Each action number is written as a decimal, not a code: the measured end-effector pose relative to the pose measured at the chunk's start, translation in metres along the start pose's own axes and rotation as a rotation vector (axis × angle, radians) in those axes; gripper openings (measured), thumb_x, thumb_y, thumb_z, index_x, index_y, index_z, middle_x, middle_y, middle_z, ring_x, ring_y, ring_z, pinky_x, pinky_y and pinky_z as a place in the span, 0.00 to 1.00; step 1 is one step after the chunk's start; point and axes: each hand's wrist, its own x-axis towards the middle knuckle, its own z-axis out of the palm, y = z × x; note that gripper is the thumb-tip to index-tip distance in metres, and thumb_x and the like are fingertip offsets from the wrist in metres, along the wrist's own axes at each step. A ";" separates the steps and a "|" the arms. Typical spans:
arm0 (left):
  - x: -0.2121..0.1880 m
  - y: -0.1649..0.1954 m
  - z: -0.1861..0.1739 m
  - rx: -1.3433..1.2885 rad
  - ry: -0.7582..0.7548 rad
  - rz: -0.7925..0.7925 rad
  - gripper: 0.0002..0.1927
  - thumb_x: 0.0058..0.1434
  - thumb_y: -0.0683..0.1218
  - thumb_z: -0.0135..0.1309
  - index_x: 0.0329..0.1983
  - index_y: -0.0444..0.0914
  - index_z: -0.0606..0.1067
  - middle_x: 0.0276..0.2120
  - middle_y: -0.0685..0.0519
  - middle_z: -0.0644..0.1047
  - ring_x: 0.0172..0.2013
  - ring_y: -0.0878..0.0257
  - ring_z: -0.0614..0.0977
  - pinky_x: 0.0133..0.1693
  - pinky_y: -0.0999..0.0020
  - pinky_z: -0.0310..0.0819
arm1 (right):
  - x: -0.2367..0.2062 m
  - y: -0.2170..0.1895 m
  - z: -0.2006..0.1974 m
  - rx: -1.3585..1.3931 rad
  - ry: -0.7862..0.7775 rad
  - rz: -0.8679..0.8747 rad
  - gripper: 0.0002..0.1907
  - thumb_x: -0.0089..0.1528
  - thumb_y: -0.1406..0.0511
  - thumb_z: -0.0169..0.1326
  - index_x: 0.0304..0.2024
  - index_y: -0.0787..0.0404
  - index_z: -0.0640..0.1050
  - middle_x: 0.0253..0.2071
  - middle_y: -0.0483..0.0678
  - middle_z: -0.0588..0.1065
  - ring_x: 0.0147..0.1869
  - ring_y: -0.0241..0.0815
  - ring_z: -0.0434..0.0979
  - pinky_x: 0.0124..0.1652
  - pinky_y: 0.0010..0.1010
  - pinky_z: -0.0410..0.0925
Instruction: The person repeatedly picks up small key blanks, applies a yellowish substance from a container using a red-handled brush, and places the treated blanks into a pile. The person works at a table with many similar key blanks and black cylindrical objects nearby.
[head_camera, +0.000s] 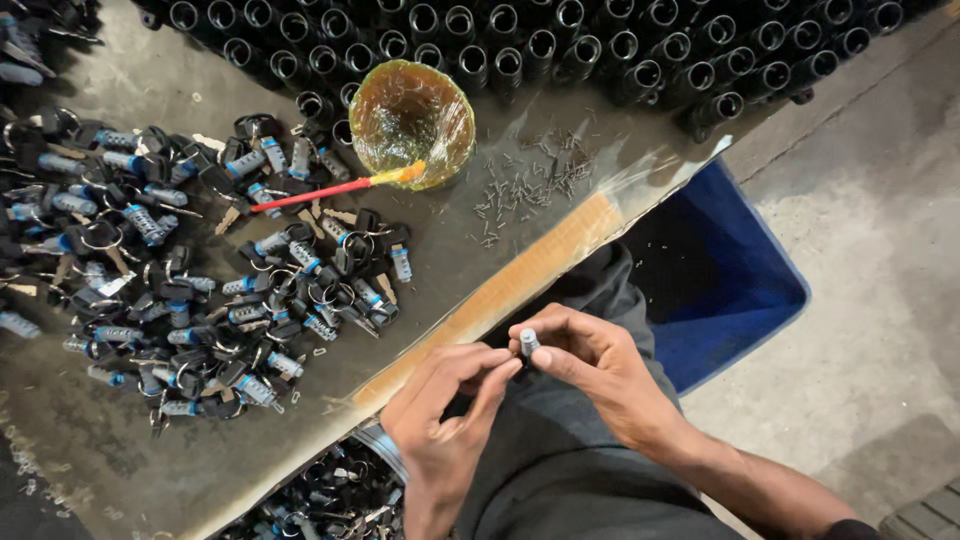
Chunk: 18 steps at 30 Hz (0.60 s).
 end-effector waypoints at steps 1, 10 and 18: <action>-0.001 0.001 0.001 -0.026 -0.004 0.012 0.09 0.55 0.35 0.67 0.38 0.34 0.81 0.35 0.51 0.83 0.31 0.68 0.83 0.31 0.77 0.77 | 0.000 0.001 -0.001 0.045 -0.003 0.000 0.11 0.64 0.69 0.57 0.47 0.70 0.79 0.43 0.46 0.76 0.50 0.34 0.75 0.52 0.28 0.67; -0.001 0.001 0.006 -0.044 0.009 0.019 0.09 0.57 0.34 0.65 0.40 0.34 0.81 0.37 0.50 0.83 0.32 0.68 0.85 0.33 0.77 0.79 | 0.002 0.020 -0.006 0.194 0.015 -0.059 0.10 0.60 0.74 0.62 0.44 0.69 0.79 0.40 0.46 0.74 0.46 0.35 0.76 0.47 0.27 0.69; -0.005 -0.005 0.008 -0.062 0.011 -0.062 0.08 0.56 0.34 0.66 0.37 0.34 0.81 0.34 0.52 0.84 0.26 0.72 0.80 0.27 0.80 0.72 | 0.003 0.022 -0.005 0.118 0.026 -0.113 0.10 0.59 0.76 0.63 0.44 0.70 0.79 0.40 0.46 0.72 0.45 0.34 0.75 0.45 0.26 0.70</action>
